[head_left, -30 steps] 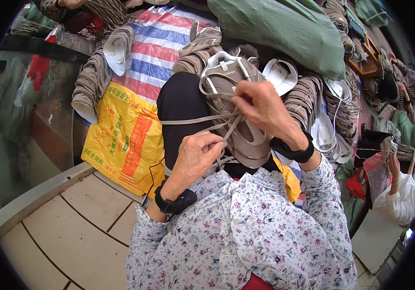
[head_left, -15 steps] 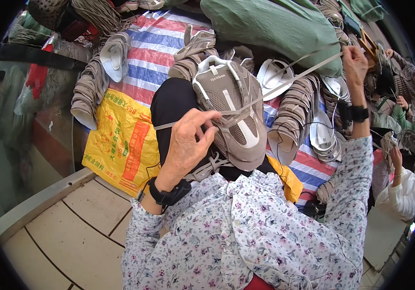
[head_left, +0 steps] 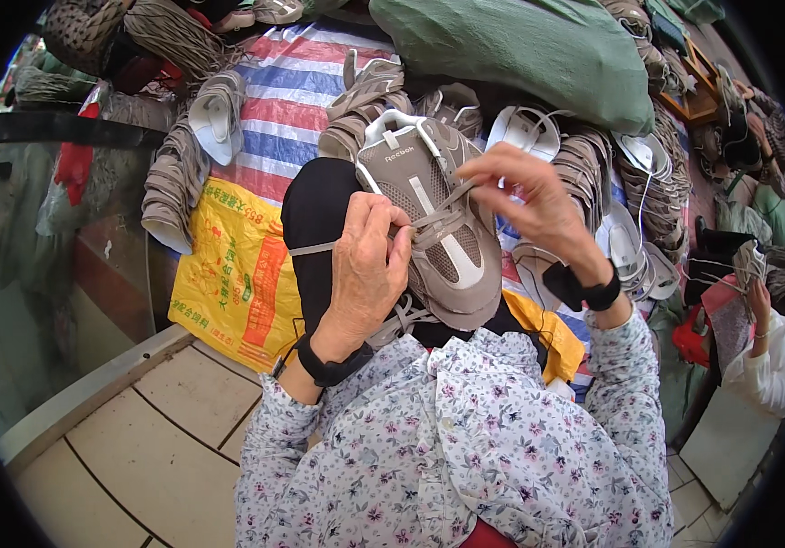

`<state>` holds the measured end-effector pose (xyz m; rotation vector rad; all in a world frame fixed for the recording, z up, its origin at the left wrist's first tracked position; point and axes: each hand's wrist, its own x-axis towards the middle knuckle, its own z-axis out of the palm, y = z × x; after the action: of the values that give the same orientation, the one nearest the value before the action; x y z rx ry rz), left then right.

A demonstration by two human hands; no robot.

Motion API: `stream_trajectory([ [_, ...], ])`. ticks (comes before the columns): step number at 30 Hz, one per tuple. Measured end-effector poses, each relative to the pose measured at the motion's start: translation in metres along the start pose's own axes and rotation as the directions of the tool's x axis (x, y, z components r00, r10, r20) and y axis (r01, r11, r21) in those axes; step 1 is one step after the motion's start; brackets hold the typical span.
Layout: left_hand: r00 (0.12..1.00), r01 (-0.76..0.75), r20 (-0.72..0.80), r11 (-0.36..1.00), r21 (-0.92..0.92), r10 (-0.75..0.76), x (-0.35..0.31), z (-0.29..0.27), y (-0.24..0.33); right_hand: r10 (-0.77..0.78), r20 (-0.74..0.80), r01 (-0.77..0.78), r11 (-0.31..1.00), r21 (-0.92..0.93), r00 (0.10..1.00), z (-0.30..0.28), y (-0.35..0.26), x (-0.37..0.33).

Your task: The person sits on the sidewalk and repeatedly threads a long beige lace through the eyelets of a single beige sneaker. They pull the lace tight and adjust the loops, working on the same shoe throughout the clip.

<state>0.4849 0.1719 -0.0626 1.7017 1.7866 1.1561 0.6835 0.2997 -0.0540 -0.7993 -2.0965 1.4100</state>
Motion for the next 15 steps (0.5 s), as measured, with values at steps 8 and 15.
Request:
stream_trajectory([
  [8,0.996,-0.016,0.094,0.995,0.094,0.007,0.0,-0.01,0.011,-0.244,0.07,0.252,0.896,-0.366,0.967,0.024,-0.004,0.006],
  [15,0.988,-0.02,0.155,0.995,0.096,0.005,-0.024,-0.006,0.024,0.005,0.09,-0.007,1.0,0.028,0.996,0.022,0.0,0.009],
])
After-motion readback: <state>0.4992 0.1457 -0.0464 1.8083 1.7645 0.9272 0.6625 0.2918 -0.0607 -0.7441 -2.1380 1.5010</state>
